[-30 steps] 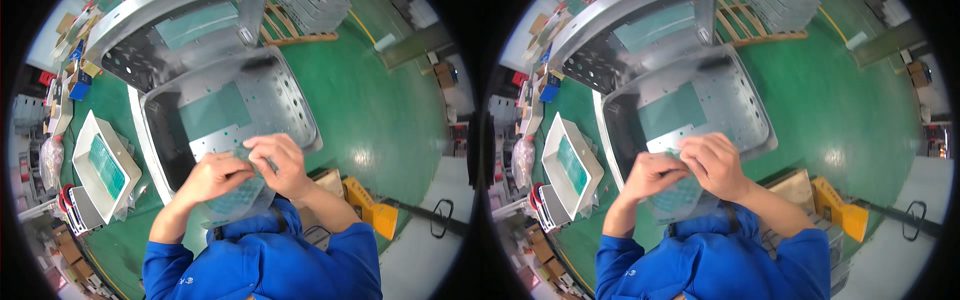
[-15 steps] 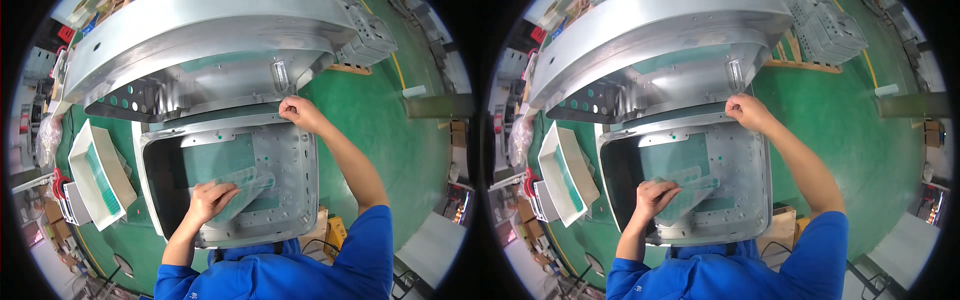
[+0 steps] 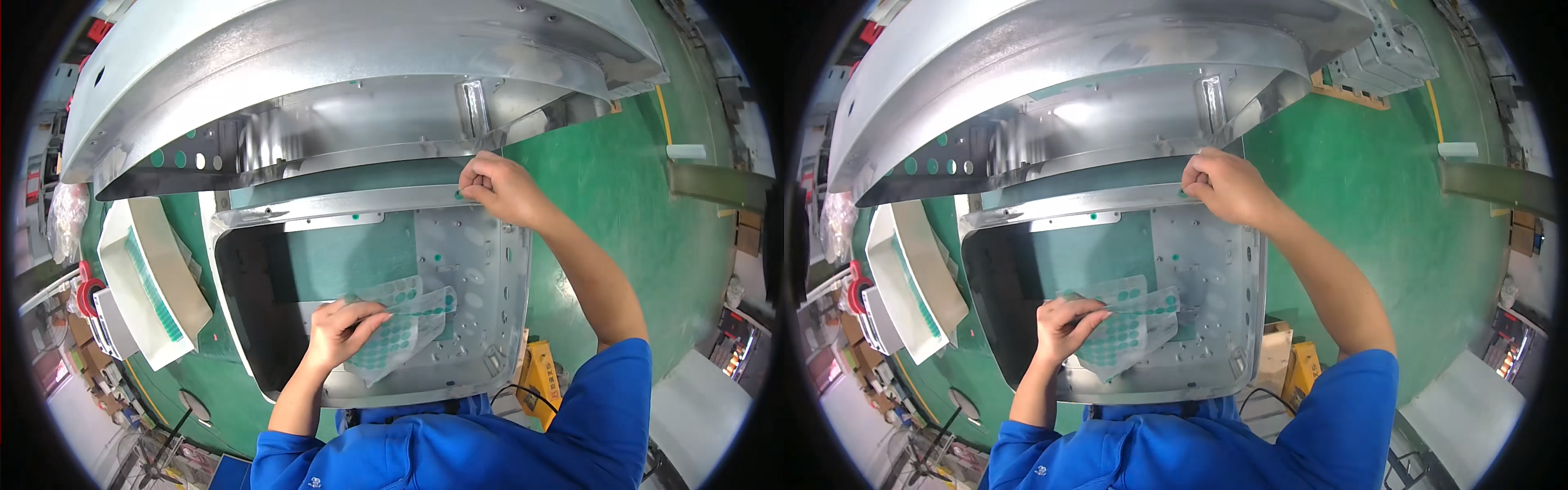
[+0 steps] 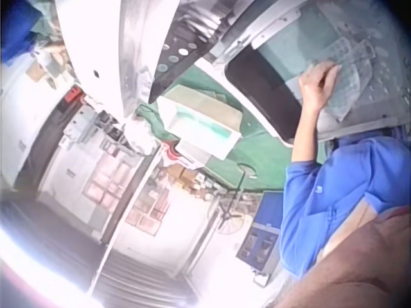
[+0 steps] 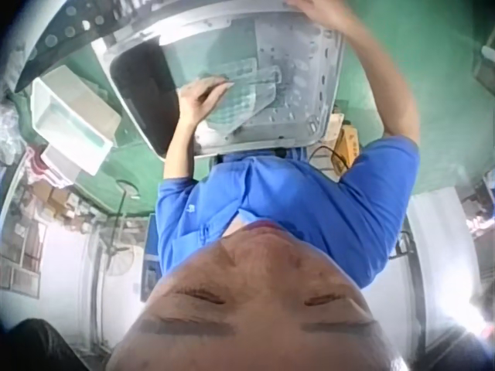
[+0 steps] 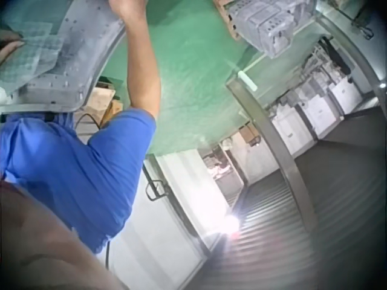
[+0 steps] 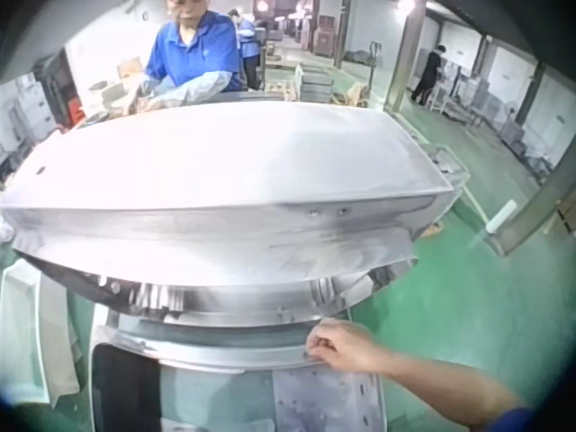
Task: Applying green circular stickers to the inside of a metal chassis.
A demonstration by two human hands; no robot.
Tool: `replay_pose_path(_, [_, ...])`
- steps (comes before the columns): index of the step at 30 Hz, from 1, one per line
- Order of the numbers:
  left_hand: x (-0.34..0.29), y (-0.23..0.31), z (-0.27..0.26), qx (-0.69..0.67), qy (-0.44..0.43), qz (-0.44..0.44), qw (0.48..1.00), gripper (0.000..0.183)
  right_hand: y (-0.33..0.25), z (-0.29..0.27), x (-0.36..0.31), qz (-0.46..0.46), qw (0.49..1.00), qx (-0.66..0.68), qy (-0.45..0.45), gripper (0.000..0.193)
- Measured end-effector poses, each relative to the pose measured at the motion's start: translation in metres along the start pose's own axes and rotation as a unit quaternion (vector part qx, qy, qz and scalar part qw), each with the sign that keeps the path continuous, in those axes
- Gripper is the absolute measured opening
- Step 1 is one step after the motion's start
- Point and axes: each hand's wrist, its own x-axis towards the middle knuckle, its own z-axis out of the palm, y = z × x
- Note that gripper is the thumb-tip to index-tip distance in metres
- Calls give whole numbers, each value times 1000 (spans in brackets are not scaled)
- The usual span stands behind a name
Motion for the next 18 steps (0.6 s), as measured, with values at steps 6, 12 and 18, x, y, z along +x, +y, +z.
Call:
replay_pose_path(6, [-1, -1, 0, 6, -3, -7, 1000, 11, 1, -2, 0, 3, 1000, 1, -5, 6])
replay_pose_path(12, [-3, -6, 3, -6, 31, 23, 999, 11, -3, -3, 3, 9, 1000, -5, -8, 8])
replay_pose_path(18, [2, -2, 4, -6, 26, 30, 999, 12, -3, -4, 4, 21, 1000, -13, -6, 7])
